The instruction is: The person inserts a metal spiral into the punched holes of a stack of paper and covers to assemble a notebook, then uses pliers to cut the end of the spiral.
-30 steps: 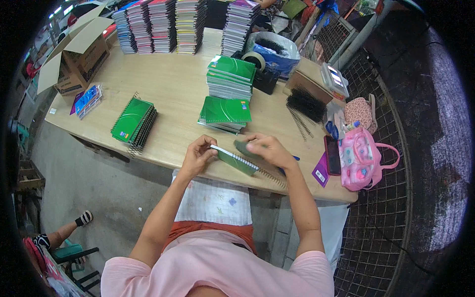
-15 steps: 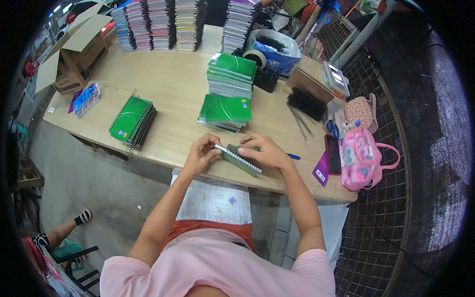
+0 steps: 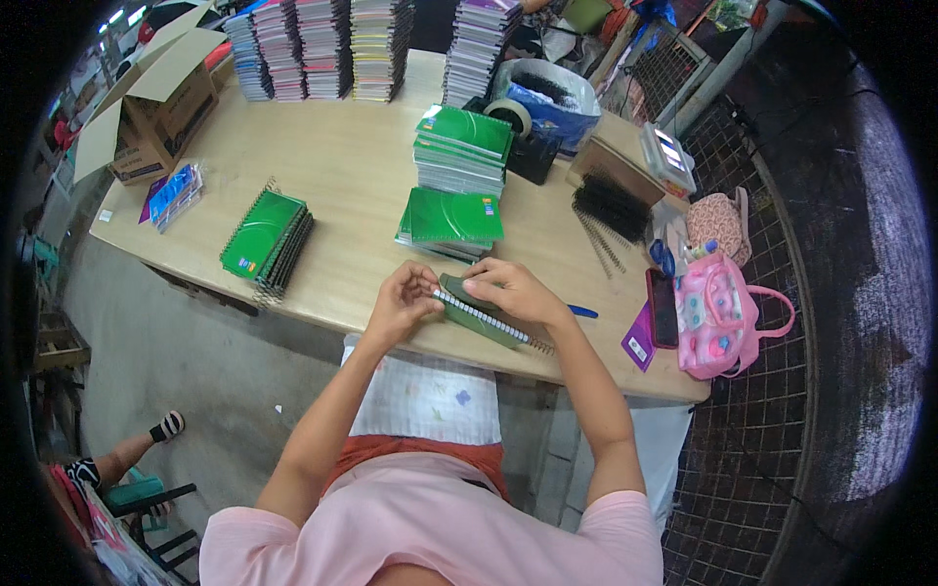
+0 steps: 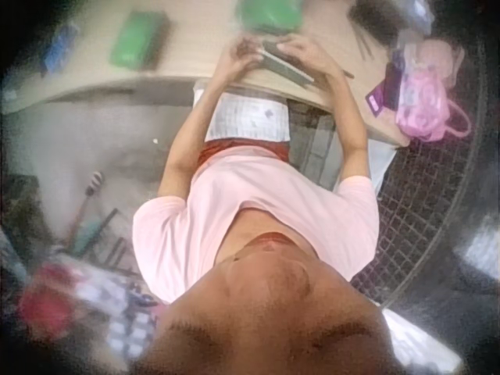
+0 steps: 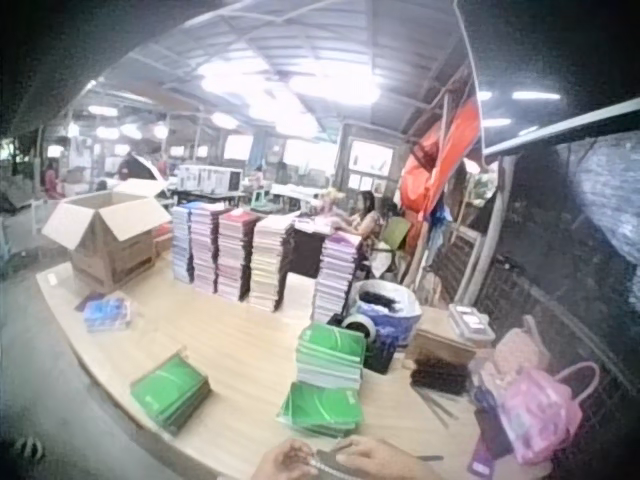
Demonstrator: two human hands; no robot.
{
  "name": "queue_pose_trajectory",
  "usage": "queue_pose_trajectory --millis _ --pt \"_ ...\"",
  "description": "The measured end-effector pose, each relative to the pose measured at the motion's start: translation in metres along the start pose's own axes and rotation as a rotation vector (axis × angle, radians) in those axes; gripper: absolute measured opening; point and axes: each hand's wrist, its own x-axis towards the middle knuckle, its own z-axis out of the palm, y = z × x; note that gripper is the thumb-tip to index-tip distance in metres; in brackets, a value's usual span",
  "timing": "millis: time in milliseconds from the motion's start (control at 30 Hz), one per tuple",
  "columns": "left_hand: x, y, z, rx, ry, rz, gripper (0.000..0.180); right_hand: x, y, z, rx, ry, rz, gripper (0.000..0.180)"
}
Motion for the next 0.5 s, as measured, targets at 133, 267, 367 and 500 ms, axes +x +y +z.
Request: queue_pose_trajectory --millis 133,267,367,500 --pt "-0.003 -0.008 -0.004 -0.056 0.011 0.033 0.041 -0.007 -0.008 0.001 0.11 0.049 -0.065 0.031" --pt "-0.011 0.0 -0.008 -0.09 0.061 0.085 0.046 -0.035 0.011 -0.018 -0.152 0.451 -0.129 0.031" --pt "-0.015 0.011 0.004 -0.159 0.123 0.084 0.057 -0.059 0.046 -0.048 -0.64 0.675 0.087 0.038" --pt "-0.023 0.033 0.013 -0.162 0.182 0.067 0.072 -0.081 0.065 -0.032 -1.07 0.763 -0.057 0.065"
